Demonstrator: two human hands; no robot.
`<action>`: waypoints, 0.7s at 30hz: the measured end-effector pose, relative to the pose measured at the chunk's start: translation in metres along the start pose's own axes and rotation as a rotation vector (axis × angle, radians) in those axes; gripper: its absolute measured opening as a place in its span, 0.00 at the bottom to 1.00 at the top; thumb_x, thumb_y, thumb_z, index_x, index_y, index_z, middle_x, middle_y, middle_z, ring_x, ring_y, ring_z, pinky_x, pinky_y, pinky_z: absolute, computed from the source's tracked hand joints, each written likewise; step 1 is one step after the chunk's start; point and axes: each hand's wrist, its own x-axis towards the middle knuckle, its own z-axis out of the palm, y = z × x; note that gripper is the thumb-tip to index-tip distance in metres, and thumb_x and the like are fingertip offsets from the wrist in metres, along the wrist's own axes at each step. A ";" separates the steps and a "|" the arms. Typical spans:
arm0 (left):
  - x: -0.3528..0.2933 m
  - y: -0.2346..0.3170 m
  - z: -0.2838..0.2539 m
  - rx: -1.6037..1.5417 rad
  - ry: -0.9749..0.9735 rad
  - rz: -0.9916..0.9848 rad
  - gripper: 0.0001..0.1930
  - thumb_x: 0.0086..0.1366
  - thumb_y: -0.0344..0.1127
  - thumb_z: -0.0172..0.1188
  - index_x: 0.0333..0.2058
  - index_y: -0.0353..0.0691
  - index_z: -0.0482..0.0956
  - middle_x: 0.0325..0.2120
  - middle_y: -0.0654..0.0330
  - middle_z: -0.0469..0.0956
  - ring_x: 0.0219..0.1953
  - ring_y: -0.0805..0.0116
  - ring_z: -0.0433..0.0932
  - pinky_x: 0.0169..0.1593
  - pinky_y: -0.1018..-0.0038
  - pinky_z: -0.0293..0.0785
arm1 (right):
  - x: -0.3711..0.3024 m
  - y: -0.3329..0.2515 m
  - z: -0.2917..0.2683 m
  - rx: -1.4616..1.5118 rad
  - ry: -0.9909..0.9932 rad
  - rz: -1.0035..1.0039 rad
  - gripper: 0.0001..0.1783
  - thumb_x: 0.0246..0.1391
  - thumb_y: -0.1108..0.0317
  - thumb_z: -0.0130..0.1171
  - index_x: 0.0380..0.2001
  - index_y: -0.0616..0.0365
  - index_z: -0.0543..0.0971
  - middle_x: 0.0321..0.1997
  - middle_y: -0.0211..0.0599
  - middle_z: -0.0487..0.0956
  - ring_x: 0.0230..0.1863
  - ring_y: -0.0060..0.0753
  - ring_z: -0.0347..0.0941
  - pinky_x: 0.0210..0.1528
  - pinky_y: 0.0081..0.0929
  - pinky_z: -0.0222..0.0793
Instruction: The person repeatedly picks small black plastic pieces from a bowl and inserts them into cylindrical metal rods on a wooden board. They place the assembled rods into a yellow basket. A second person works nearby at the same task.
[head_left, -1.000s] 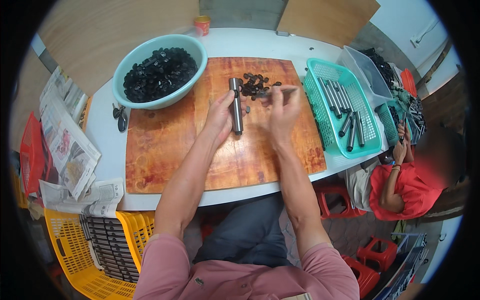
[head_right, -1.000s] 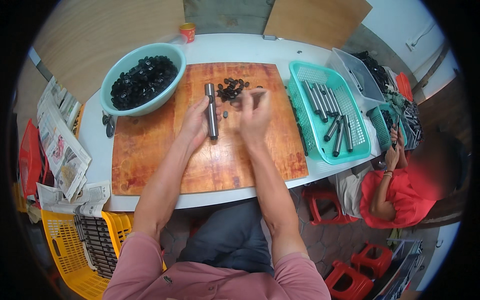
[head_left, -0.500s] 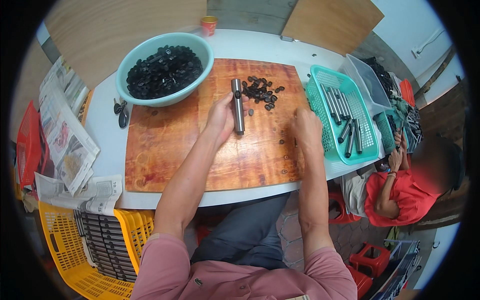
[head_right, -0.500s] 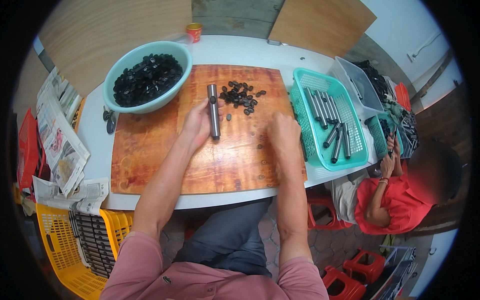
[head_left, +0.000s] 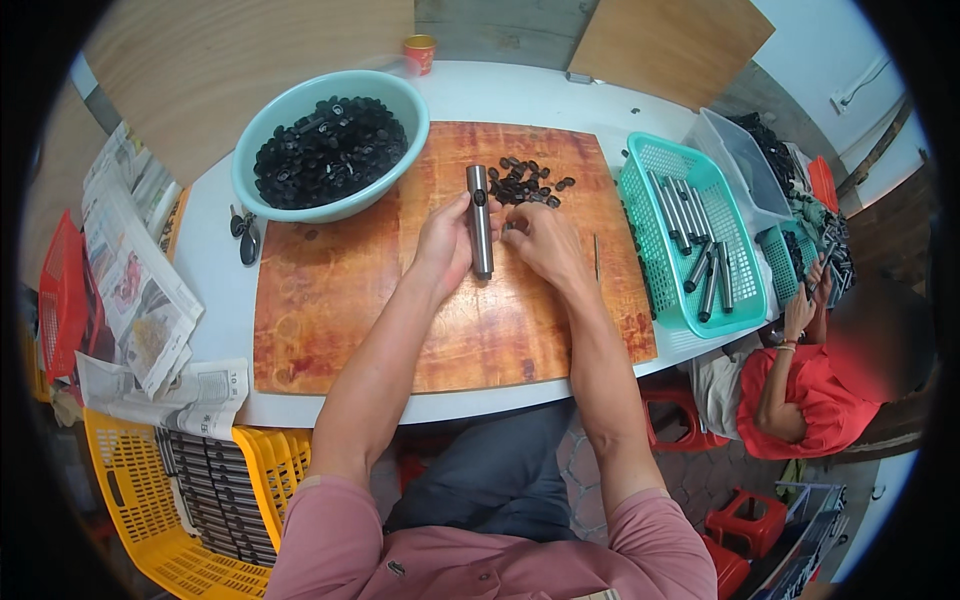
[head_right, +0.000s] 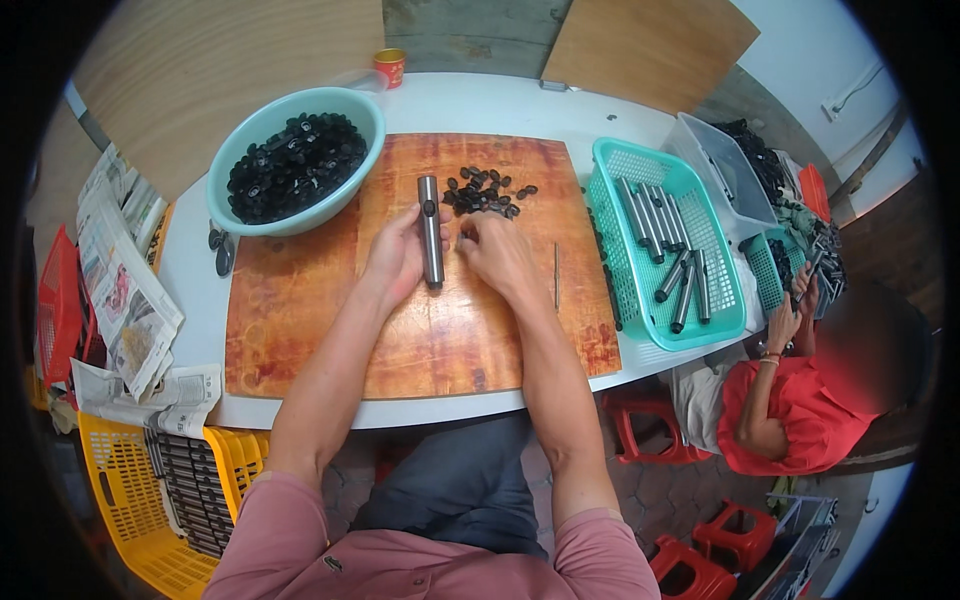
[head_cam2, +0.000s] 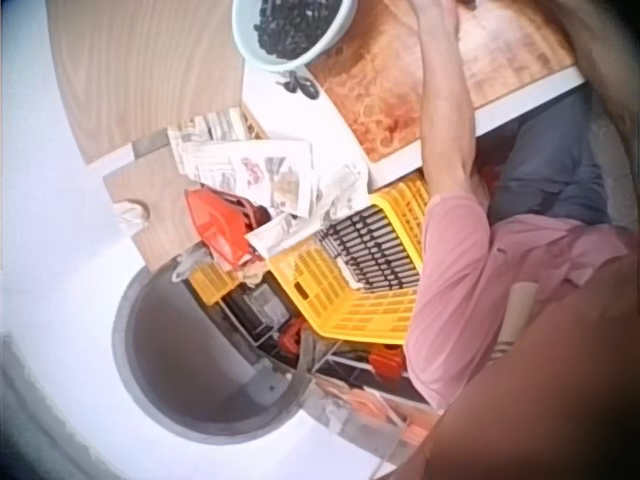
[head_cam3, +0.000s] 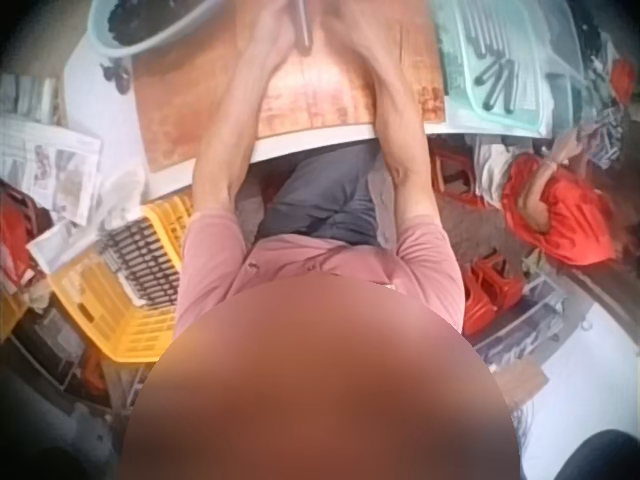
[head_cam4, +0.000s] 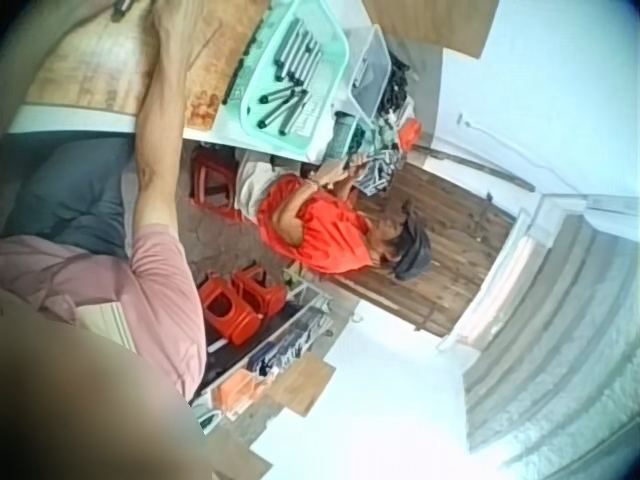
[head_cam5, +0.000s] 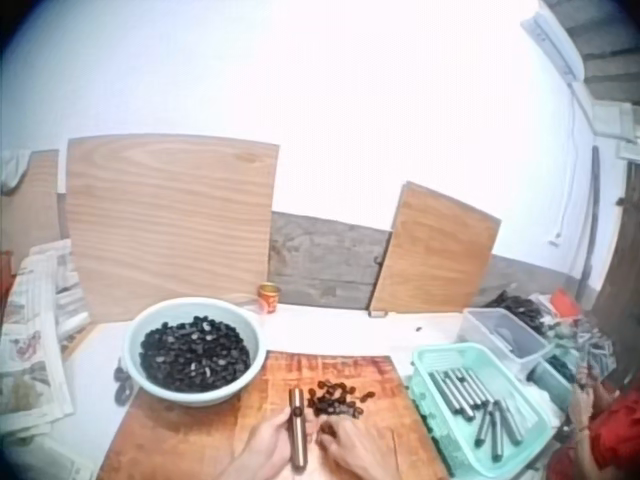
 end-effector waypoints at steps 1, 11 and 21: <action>0.001 -0.001 0.000 0.011 -0.011 0.001 0.16 0.79 0.40 0.43 0.50 0.34 0.73 0.40 0.51 0.79 0.38 0.63 0.79 0.46 0.65 0.78 | -0.001 0.003 0.002 0.055 0.071 -0.013 0.15 0.54 0.70 0.65 0.44 0.63 0.82 0.41 0.49 0.83 0.38 0.48 0.82 0.43 0.42 0.76; -0.010 -0.003 0.015 0.102 -0.096 -0.002 0.16 0.79 0.38 0.44 0.53 0.33 0.73 0.43 0.54 0.79 0.43 0.68 0.79 0.49 0.68 0.79 | -0.010 -0.020 -0.001 0.288 0.366 -0.279 0.13 0.52 0.76 0.69 0.43 0.62 0.83 0.35 0.40 0.81 0.31 0.35 0.80 0.31 0.29 0.75; -0.010 -0.006 0.016 0.093 -0.101 -0.003 0.16 0.80 0.38 0.44 0.55 0.32 0.72 0.47 0.55 0.77 0.49 0.69 0.78 0.55 0.68 0.77 | -0.008 -0.014 0.006 0.183 0.416 -0.368 0.12 0.51 0.75 0.70 0.41 0.61 0.84 0.35 0.40 0.82 0.32 0.38 0.81 0.32 0.32 0.77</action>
